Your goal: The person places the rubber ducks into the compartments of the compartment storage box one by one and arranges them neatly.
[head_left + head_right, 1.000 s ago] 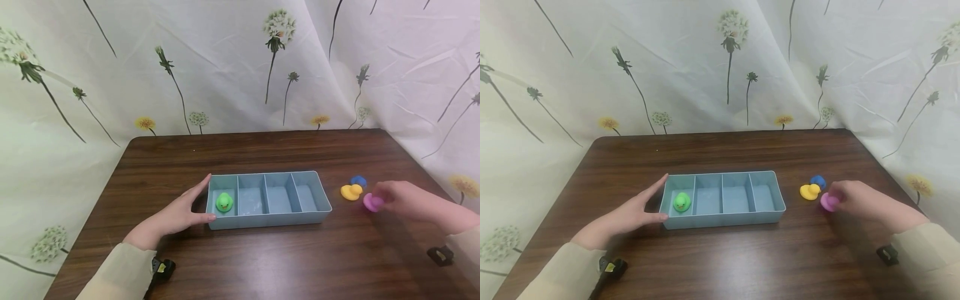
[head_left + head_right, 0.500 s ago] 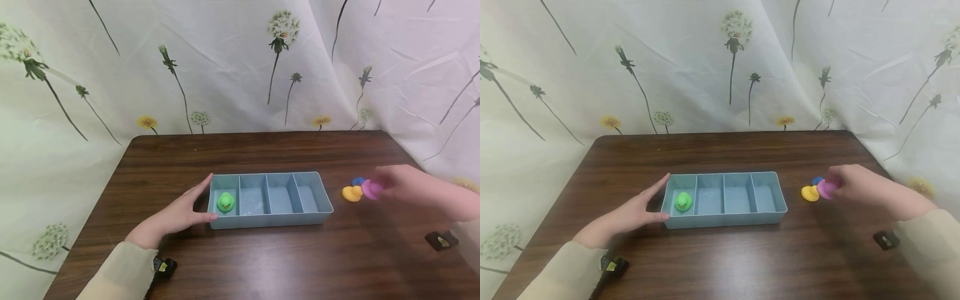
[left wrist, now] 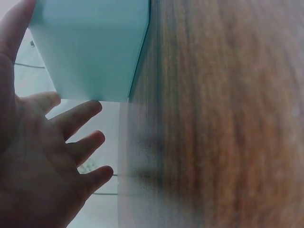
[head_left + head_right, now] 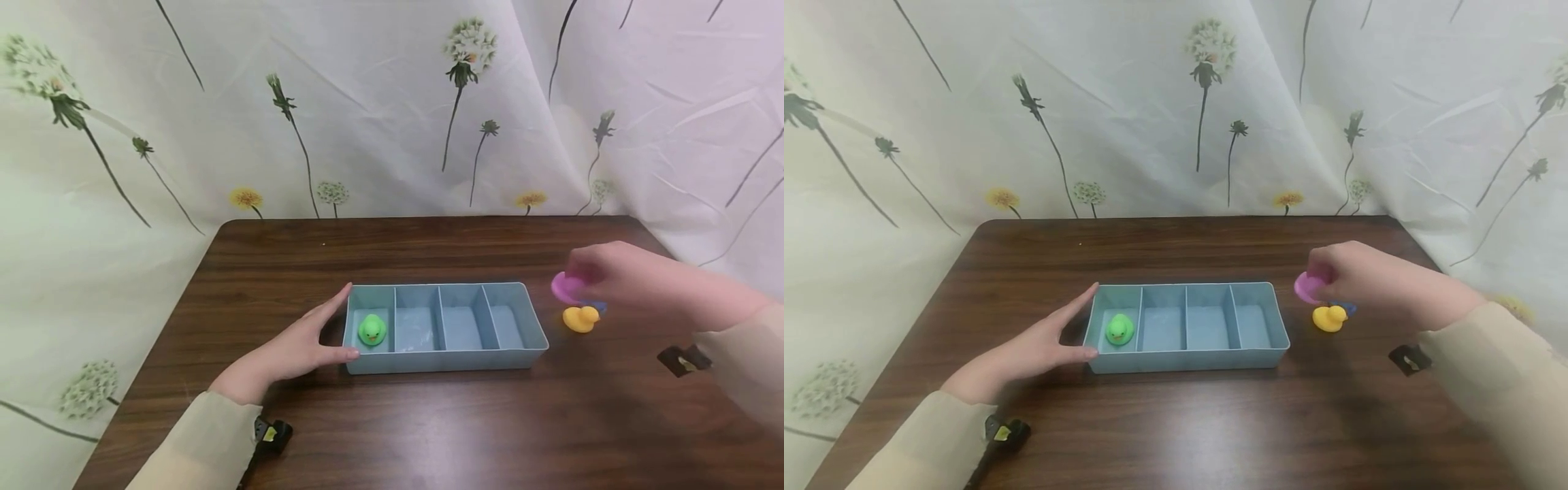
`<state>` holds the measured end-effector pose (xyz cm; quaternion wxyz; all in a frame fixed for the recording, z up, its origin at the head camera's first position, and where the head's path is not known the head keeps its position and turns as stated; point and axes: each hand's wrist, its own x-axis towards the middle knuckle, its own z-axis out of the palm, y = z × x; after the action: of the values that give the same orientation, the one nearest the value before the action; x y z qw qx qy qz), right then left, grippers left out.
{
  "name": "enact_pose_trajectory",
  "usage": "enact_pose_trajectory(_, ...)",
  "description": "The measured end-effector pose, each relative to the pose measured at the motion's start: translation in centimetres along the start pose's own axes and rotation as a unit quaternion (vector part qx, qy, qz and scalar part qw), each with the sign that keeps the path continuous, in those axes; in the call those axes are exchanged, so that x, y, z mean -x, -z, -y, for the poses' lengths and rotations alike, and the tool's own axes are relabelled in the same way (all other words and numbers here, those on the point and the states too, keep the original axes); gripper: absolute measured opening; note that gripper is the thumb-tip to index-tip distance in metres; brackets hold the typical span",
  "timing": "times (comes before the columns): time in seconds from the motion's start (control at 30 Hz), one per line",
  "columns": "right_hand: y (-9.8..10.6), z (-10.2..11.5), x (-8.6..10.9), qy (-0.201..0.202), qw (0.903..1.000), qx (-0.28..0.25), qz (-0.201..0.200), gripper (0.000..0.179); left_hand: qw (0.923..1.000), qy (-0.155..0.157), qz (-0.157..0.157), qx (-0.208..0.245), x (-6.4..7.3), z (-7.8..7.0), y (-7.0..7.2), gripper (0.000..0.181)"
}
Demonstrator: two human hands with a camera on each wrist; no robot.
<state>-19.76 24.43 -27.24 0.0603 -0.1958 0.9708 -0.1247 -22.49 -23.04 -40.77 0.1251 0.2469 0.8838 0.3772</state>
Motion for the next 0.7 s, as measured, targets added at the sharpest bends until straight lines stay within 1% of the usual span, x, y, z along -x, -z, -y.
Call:
enact_pose_trajectory(0.17, 0.3, 2.0, -1.4, -0.002, 0.9990, -0.028, 0.034, 0.012, 1.0000, 0.002, 0.001, 0.003, 0.0, -0.1, 0.0, 0.103)
enact_pose_trajectory(0.23, 0.4, 2.9, -1.9, -0.010, 0.9980, -0.041, 0.046, 0.013, 1.0000, 0.001, 0.001, 0.005, 0.0, -0.1, 0.0, 0.103)
enact_pose_trajectory(0.37, 0.5, 4.4, -2.7, -0.037, 0.9923, -0.095, 0.070, 0.019, 1.0000, -0.002, -0.001, 0.007, 0.2, 0.0, -0.1, 0.103)
enact_pose_trajectory(0.4, 0.5, 4.7, -2.9, -0.042, 0.9912, -0.102, 0.073, 0.021, 1.0000, -0.002, 0.000, 0.007, 0.2, -0.1, -0.1, 0.103)
enact_pose_trajectory(0.47, 0.5, 5.2, -3.4, -0.013, 0.9941, -0.085, 0.067, 0.020, 1.0000, -0.003, 0.002, 0.008, 0.2, -0.1, -0.1, 0.103)
enact_pose_trajectory(0.53, 0.5, 5.7, -4.0, 0.026, 0.9969, -0.050, 0.055, 0.016, 1.0000, -0.004, 0.004, 0.008, 0.2, -0.1, 0.0, 0.104)
enact_pose_trajectory(0.63, 0.5, 6.4, -4.9, 0.085, 0.9956, -0.001, 0.038, 0.014, 1.0000, -0.003, 0.005, 0.007, 0.2, -0.2, 0.0, 0.104)
enact_pose_trajectory(0.7, 0.5, 7.0, -5.4, 0.100, 0.9939, -0.004, 0.046, 0.013, 1.0000, 0.001, 0.005, 0.005, 0.3, -0.2, 0.0, 0.104)
